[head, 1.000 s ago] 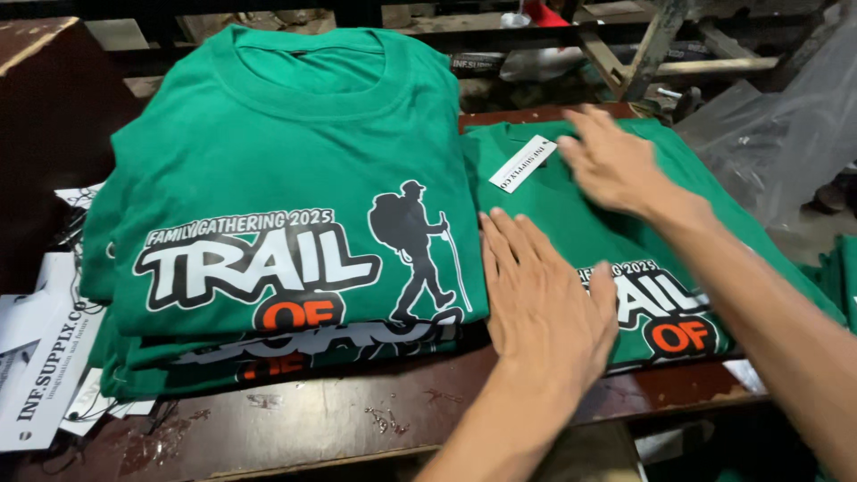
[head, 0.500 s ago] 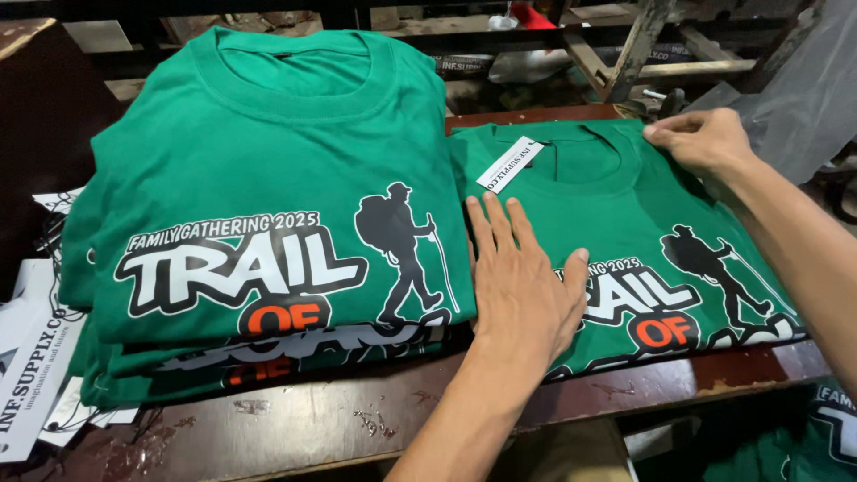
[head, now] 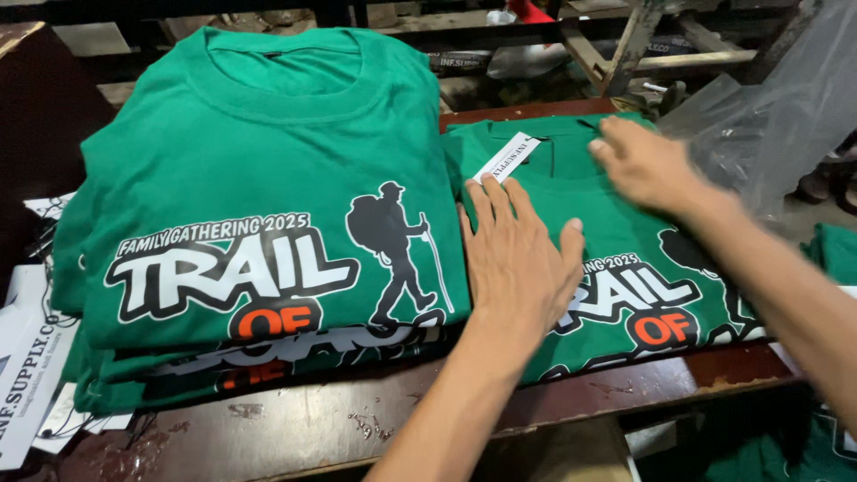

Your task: The person attaches white tags to green t-shirts by threading a string through the collar and the tag. They then fold the shirts and stack them on a wooden table.

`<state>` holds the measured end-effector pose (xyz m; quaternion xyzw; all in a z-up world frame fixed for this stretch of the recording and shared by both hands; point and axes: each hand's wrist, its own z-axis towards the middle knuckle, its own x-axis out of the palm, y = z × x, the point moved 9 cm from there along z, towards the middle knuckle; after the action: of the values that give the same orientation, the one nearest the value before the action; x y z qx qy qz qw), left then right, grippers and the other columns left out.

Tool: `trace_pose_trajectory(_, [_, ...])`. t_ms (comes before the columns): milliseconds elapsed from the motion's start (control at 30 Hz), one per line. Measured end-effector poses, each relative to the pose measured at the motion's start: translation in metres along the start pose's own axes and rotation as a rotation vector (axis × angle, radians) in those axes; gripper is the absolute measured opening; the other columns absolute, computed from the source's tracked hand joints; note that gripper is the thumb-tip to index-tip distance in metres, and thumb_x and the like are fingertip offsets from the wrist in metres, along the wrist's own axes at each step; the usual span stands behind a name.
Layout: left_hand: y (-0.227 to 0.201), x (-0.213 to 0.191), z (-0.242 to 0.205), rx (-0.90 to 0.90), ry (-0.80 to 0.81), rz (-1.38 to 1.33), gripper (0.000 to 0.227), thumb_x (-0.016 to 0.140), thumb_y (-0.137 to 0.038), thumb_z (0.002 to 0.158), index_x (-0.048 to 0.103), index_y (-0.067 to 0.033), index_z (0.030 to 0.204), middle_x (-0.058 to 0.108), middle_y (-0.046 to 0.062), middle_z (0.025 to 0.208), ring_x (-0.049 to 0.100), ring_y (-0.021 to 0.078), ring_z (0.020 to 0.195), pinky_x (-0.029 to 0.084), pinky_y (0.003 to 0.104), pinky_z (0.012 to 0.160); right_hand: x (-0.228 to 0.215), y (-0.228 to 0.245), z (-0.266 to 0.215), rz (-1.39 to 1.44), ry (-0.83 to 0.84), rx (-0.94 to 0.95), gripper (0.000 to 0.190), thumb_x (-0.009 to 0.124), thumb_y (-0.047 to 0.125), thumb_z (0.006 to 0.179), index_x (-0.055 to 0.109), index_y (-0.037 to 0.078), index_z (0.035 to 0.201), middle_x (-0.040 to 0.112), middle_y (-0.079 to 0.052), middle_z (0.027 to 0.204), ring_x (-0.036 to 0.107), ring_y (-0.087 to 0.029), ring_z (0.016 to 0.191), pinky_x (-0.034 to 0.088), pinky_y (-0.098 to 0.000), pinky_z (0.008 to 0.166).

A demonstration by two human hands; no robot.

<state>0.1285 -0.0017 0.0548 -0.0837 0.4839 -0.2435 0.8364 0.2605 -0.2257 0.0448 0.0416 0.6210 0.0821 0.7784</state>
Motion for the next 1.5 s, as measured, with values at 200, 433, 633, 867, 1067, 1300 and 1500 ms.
trace_pose_trajectory(200, [0.002,0.006,0.039,0.017,-0.106,-0.026,0.077,0.05,-0.055,0.089,0.05,0.0045,0.138,0.052,0.029,0.141,0.042,0.0434,0.144,0.033,0.061,0.118,-0.029,0.019,-0.018,0.044,-0.01,-0.065,0.054,0.032,0.047,0.117,0.052,0.007,0.146,0.044,-0.023,0.165,0.032,-0.05,0.152,0.028,-0.0672,0.121])
trace_pose_trajectory(433, [0.024,0.065,0.067,-0.054,-0.077,0.011,0.094,0.051,-0.057,0.086,0.042,0.0133,0.149,0.042,0.036,0.157,0.032,0.0474,0.154,0.027,0.06,0.123,0.004,0.003,-0.009,0.03,0.115,0.032,0.078,0.024,0.06,0.111,0.032,0.004,0.166,0.026,-0.02,0.173,0.021,-0.041,0.159,0.016,-0.0661,0.126])
trace_pose_trajectory(633, [0.026,0.062,0.066,-0.016,-0.017,0.006,0.09,0.051,-0.058,0.085,0.046,0.004,0.149,0.039,0.029,0.16,0.031,0.0426,0.155,0.03,0.068,0.119,0.004,0.0,-0.005,0.056,0.091,-0.027,0.071,0.031,0.051,0.111,0.034,0.005,0.166,0.027,-0.022,0.172,0.021,-0.043,0.159,0.019,-0.0695,0.123])
trace_pose_trajectory(867, [-0.007,0.012,0.051,0.131,0.084,-0.098,0.079,0.059,-0.053,0.083,0.054,0.0002,0.141,0.036,0.027,0.163,0.034,0.044,0.152,0.03,0.077,0.114,0.005,-0.011,-0.005,0.09,-0.039,-0.042,0.059,0.039,0.041,0.111,0.045,0.01,0.161,0.041,-0.022,0.166,0.031,-0.046,0.154,0.027,-0.0678,0.121])
trace_pose_trajectory(1067, [-0.002,0.019,0.052,0.072,0.13,-0.097,0.09,0.053,-0.059,0.086,0.043,0.0024,0.15,0.033,0.03,0.162,0.031,0.0512,0.151,0.031,0.074,0.113,-0.004,-0.027,-0.004,0.159,-0.103,-0.033,0.053,0.041,0.033,0.111,0.05,0.01,0.157,0.046,-0.022,0.163,0.036,-0.049,0.15,0.031,-0.0693,0.118])
trace_pose_trajectory(1300, [0.005,0.023,0.06,0.024,0.218,-0.035,0.089,0.035,-0.065,0.091,0.041,-0.0044,0.157,0.03,0.029,0.167,0.023,0.0525,0.156,0.017,0.074,0.118,0.007,-0.04,0.001,0.141,-0.058,0.02,0.051,0.042,0.037,0.11,0.052,0.016,0.156,0.048,-0.018,0.162,0.04,-0.047,0.149,0.034,-0.0694,0.116])
trace_pose_trajectory(1500, [0.021,0.055,0.078,-0.032,0.155,0.024,0.077,0.034,-0.059,0.096,0.044,-0.0174,0.16,0.031,0.026,0.168,0.016,0.0541,0.157,0.028,0.07,0.118,-0.046,0.064,-0.039,0.085,-0.023,-0.049,0.047,0.041,0.044,0.11,0.057,0.028,0.152,0.047,-0.009,0.165,0.033,-0.045,0.154,0.025,-0.0689,0.122])
